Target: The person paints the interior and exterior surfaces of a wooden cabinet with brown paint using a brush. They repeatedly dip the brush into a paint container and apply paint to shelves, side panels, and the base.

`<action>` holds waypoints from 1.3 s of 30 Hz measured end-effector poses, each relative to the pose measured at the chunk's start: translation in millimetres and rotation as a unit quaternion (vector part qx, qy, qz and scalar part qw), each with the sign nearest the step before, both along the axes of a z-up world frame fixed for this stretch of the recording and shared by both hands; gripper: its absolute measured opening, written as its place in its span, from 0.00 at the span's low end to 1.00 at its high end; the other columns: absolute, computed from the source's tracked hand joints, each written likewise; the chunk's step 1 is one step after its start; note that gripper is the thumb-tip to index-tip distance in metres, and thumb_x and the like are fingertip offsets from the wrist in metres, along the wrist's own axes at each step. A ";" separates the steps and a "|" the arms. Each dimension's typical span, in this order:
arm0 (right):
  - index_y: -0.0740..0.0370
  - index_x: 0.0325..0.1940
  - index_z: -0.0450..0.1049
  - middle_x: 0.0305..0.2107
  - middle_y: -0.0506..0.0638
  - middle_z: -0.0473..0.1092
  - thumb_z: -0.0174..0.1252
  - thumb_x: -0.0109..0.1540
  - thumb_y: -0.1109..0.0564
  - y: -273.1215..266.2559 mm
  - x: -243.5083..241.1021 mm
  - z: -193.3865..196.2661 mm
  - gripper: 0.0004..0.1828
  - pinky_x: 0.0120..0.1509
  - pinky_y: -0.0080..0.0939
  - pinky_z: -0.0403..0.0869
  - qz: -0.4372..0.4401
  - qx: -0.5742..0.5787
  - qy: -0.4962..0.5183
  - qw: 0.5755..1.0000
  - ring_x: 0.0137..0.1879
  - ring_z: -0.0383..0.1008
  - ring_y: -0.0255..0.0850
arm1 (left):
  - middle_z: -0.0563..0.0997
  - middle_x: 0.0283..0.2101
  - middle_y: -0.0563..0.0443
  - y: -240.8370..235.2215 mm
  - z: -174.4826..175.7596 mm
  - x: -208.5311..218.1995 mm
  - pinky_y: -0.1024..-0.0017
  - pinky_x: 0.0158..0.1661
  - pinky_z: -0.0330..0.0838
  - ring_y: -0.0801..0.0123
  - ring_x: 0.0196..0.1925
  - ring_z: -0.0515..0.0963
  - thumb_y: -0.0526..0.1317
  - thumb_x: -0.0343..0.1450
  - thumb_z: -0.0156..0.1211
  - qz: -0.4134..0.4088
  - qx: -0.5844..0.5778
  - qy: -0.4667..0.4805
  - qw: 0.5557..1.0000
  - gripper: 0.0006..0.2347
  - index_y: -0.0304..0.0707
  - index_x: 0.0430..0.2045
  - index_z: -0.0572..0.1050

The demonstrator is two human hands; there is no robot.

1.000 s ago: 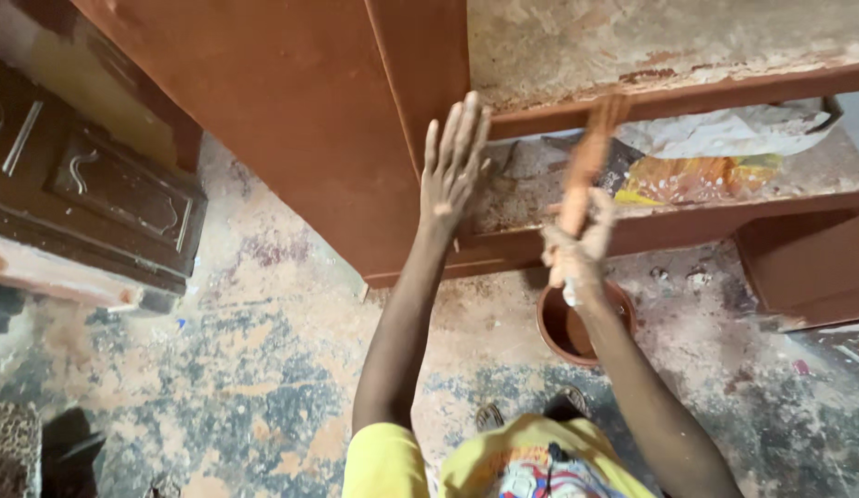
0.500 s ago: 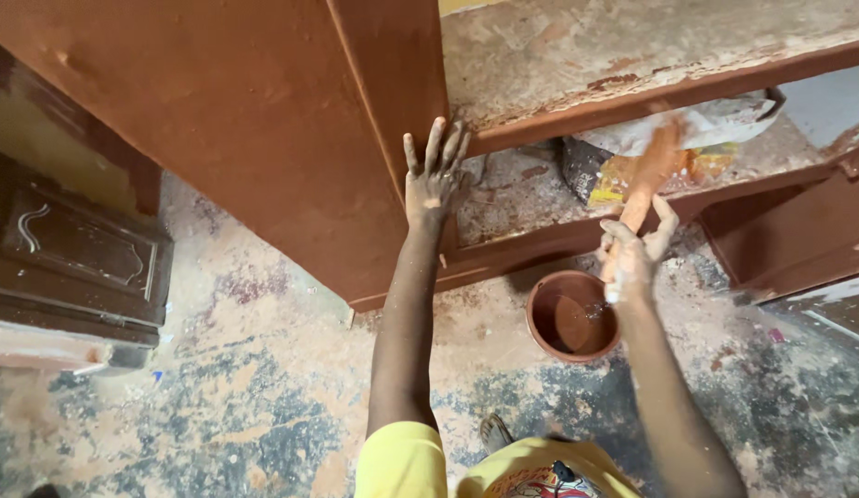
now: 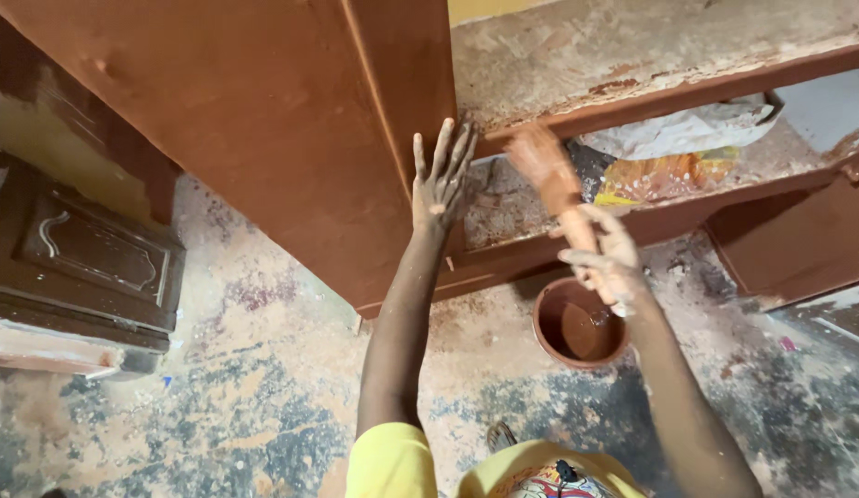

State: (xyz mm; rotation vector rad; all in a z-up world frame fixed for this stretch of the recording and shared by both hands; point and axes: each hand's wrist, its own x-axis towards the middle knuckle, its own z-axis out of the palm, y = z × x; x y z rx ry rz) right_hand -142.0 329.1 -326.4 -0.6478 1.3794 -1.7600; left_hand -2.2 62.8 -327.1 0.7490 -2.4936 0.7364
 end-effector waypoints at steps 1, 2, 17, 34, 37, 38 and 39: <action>0.49 0.69 0.61 0.44 0.56 0.74 0.63 0.52 0.71 2.9 -6.0 -4.5 0.43 0.19 0.27 0.63 -0.046 -0.006 -0.003 0.999 0.23 0.66 0.30 | 0.44 0.80 0.55 3.4 6.0 6.2 0.41 0.75 0.31 0.59 0.82 0.40 0.50 0.75 0.53 -0.025 -0.010 0.028 0.999 0.33 0.51 0.78 0.50; 0.48 0.70 0.60 0.43 0.55 0.75 0.63 0.53 0.71 6.9 -9.3 -10.8 0.44 0.19 0.27 0.63 -0.091 -0.009 -0.008 0.996 0.24 0.66 0.31 | 0.45 0.81 0.52 8.5 9.7 13.4 0.43 0.76 0.33 0.58 0.82 0.41 0.47 0.75 0.54 -0.049 -0.016 0.055 0.997 0.33 0.51 0.78 0.50; 0.52 0.69 0.58 0.47 0.54 0.74 0.62 0.53 0.70 -70.2 97.7 -23.1 0.42 0.20 0.28 0.69 0.144 0.002 0.053 0.988 0.26 0.69 0.34 | 0.50 0.80 0.50 4.2 57.9 63.9 0.54 0.77 0.44 0.60 0.81 0.50 0.35 0.75 0.51 -0.013 -0.061 0.102 0.993 0.29 0.37 0.76 0.55; 0.62 0.70 0.66 0.58 0.59 0.72 0.68 0.60 0.66 -75.3 87.0 70.5 0.34 0.65 0.45 0.78 -0.122 -0.172 0.528 0.822 0.62 0.75 0.48 | 0.62 0.72 0.39 -10.5 78.9 111.9 0.49 0.66 0.62 0.44 0.70 0.66 0.25 0.66 0.56 -0.144 0.213 0.332 0.907 0.30 0.38 0.66 0.61; 0.64 0.64 0.67 0.54 0.63 0.73 0.70 0.58 0.59 -86.2 93.8 12.0 0.32 0.56 0.53 0.79 -0.045 0.049 0.491 0.869 0.56 0.76 0.52 | 0.63 0.71 0.39 -10.6 64.8 113.5 0.50 0.65 0.64 0.43 0.70 0.66 0.26 0.68 0.55 -0.138 0.247 0.347 0.894 0.28 0.38 0.66 0.61; 0.63 0.66 0.67 0.54 0.62 0.72 0.68 0.58 0.57 -82.4 95.3 -7.3 0.33 0.58 0.51 0.79 -0.014 0.055 0.500 0.864 0.55 0.77 0.52 | 0.63 0.71 0.38 -12.1 62.9 113.8 0.50 0.65 0.65 0.43 0.69 0.67 0.26 0.69 0.55 -0.138 0.258 0.353 0.889 0.27 0.38 0.66 0.61; 0.63 0.67 0.66 0.55 0.62 0.72 0.67 0.58 0.56 -74.6 95.9 -23.7 0.34 0.59 0.50 0.79 0.017 0.062 0.508 0.859 0.55 0.77 0.51 | 0.63 0.71 0.38 -11.3 60.6 114.8 0.51 0.65 0.65 0.43 0.69 0.66 0.27 0.68 0.55 -0.146 0.259 0.358 0.885 0.28 0.38 0.66 0.61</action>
